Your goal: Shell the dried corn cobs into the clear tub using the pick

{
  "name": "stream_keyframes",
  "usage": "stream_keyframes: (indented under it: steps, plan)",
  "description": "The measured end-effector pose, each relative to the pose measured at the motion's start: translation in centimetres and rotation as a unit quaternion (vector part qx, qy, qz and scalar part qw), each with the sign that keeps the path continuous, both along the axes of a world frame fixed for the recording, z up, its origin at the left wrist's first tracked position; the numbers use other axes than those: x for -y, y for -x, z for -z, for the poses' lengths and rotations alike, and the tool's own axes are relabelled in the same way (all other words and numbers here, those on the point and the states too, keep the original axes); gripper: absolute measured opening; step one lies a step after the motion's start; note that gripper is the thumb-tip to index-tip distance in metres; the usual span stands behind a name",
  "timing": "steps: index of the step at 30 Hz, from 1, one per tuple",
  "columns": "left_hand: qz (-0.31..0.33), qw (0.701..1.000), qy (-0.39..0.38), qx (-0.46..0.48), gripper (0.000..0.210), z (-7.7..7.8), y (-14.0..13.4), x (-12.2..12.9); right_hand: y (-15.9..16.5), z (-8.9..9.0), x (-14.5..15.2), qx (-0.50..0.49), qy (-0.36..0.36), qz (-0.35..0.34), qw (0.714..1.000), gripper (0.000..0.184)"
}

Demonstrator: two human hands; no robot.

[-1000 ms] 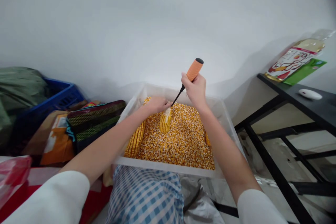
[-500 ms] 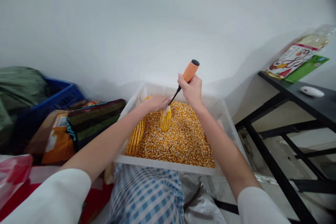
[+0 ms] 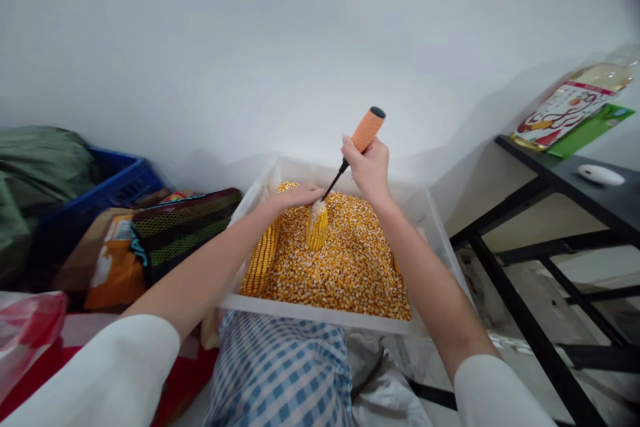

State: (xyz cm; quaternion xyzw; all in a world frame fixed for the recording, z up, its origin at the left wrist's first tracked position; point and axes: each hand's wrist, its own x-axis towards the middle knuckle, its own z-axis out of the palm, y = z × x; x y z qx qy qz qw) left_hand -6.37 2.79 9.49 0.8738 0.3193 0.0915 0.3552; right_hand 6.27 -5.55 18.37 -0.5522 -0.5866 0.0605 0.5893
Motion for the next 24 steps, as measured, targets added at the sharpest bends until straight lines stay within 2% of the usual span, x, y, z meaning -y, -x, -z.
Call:
stream_keyframes:
  steps: [8,16,20,24]
  plan:
    - [-0.005,1.000,0.022,0.000,0.049,0.81,-0.27,-0.83,0.10,-0.45,0.17,0.014,-0.008,-0.006,1.000,0.028]
    - [-0.011,0.999,0.032,0.002,0.048,0.52,-0.21,-0.57,0.32,-0.34,0.28,0.027,-0.017,-0.005,0.999,0.026]
    - [-0.022,0.999,0.024,0.016,0.049,0.51,-0.22,-0.49,0.64,-0.37,0.40,0.033,0.006,-0.010,0.999,0.026]
    - [-0.009,0.999,0.029,0.018,0.049,0.68,-0.22,-0.57,0.78,-0.29,0.38,0.030,-0.002,0.006,1.000,0.026]
